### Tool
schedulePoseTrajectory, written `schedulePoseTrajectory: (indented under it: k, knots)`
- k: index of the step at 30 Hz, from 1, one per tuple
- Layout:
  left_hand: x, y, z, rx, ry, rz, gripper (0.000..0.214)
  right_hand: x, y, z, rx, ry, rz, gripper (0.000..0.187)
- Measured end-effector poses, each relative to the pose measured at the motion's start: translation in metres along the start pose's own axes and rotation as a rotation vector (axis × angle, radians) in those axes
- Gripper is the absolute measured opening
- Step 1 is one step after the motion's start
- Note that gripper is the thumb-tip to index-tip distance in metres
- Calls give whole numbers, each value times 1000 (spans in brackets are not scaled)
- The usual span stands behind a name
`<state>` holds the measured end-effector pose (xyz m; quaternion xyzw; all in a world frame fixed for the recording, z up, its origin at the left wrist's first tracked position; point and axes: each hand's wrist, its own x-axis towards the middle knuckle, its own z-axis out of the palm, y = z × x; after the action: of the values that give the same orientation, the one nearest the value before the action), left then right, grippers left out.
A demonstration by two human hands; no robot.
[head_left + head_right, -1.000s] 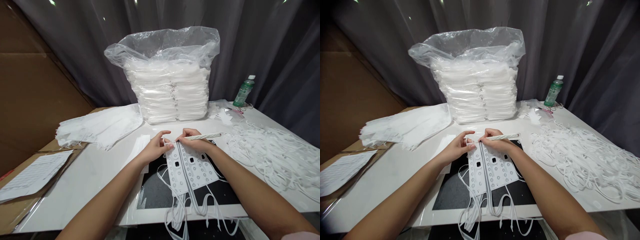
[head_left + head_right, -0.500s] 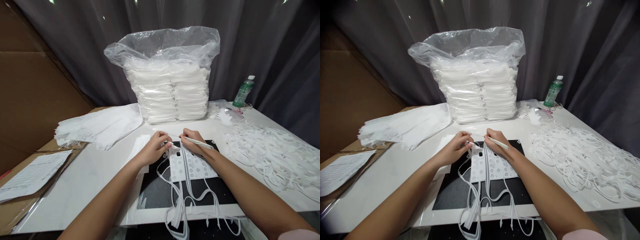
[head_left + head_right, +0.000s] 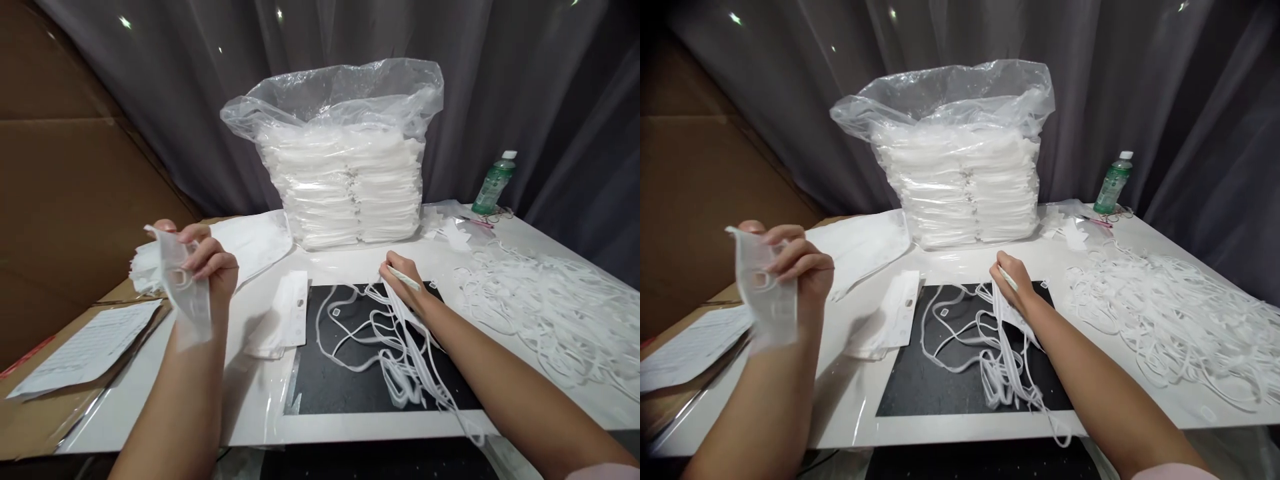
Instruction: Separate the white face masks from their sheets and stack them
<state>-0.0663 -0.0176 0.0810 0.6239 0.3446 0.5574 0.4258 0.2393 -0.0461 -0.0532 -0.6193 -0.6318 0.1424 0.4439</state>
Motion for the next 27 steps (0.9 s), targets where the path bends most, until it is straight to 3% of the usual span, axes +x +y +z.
schedulePoseTrajectory:
  k: [2,7,11,15,22,27]
  knots:
    - [1,-13,0,253,-78,43,47,0,2,0,7,6,15,20]
    - [-1,-60,22,770,-353,-144,33,-1,4,1,13,18,52,19]
    - [-4,-83,26,1087,-377,-198,49,-1,5,3,16,17,71,19]
    - [-5,-87,20,1295,-340,-285,68,0,5,4,23,11,68,19]
    - [-5,-76,32,1435,-399,-165,51,-1,2,1,30,2,62,20]
    - [-9,-70,33,1449,-372,-270,62,0,1,1,30,-6,65,20]
